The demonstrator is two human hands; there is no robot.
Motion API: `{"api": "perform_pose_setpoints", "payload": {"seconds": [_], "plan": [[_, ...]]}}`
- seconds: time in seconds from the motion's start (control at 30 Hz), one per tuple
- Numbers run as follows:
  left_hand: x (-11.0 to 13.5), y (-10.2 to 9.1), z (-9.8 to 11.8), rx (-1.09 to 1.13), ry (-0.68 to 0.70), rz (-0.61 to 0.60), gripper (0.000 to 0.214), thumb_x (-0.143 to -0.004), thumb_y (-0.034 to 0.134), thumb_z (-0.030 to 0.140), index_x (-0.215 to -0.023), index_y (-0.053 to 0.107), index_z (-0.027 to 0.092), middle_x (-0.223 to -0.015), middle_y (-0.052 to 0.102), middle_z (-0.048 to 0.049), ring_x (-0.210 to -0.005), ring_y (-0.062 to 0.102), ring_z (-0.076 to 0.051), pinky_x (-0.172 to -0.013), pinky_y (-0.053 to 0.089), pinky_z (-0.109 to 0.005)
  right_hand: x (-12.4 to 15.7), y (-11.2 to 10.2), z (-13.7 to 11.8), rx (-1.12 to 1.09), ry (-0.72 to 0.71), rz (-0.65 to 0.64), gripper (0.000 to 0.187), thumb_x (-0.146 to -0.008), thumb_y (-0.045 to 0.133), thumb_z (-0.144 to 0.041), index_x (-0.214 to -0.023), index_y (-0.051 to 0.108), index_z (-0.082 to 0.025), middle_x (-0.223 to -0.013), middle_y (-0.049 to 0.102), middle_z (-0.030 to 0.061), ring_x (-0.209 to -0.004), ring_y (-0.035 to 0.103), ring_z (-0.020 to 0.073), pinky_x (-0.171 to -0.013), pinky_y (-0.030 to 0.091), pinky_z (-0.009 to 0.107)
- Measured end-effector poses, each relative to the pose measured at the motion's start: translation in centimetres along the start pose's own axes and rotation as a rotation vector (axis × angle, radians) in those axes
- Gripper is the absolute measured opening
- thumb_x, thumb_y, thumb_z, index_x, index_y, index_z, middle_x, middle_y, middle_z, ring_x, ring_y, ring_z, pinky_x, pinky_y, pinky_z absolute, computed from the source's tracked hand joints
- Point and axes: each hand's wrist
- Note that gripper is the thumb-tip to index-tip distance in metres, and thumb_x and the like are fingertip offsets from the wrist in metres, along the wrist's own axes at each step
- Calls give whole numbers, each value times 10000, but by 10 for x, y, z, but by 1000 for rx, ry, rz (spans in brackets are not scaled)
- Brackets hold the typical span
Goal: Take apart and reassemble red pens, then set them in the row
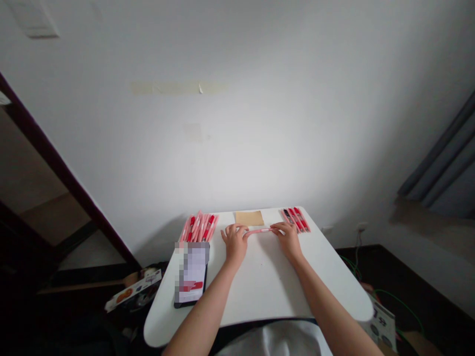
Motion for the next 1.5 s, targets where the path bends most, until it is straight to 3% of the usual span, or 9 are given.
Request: {"api": "perform_pose_setpoints", "payload": {"seconds": [0.13, 0.3, 0.77, 1.5], "plan": [[0, -2, 1, -5, -16, -24, 109, -833, 564, 263, -868, 667, 268, -1080, 600, -34, -1119, 453, -221, -1058, 242, -528, 0, 1, 2, -14, -5, -5, 258, -841, 538, -409, -867, 739, -249, -936, 704, 79, -965, 530, 256, -884, 358, 424], [0, -2, 2, -7, -5, -35, 133, -830, 570, 359, -887, 661, 281, -1093, 599, -36, -1131, 447, -236, -1064, 218, -560, -1, 1, 2, -19, 17, -3, 260, -835, 541, -413, -867, 738, -246, -945, 707, 75, -979, 529, 262, -898, 349, 421], [-2, 0, 1, -59, -30, -22, 201, -883, 458, 265, -879, 657, 238, -1090, 601, -61, -1114, 454, -231, -1044, 264, -524, -1, -1, -1, -60, 32, -20, 224, -814, 558, -386, -841, 733, -249, -948, 710, 62, -974, 558, 244, -901, 355, 413], [-2, 1, -1, -56, -79, 35, 229, -899, 412, 255, -952, 630, 213, -1092, 595, -78, -1098, 466, -235, -1008, 307, -482, -3, -8, -4, -34, 44, 92, 284, -826, 519, -417, -848, 730, -227, -961, 709, 87, -961, 559, 271, -890, 354, 427]]}}
Point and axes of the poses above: each hand's wrist, its own x-axis away from the middle knuckle, its own y-axis out of the palm, z = x × y
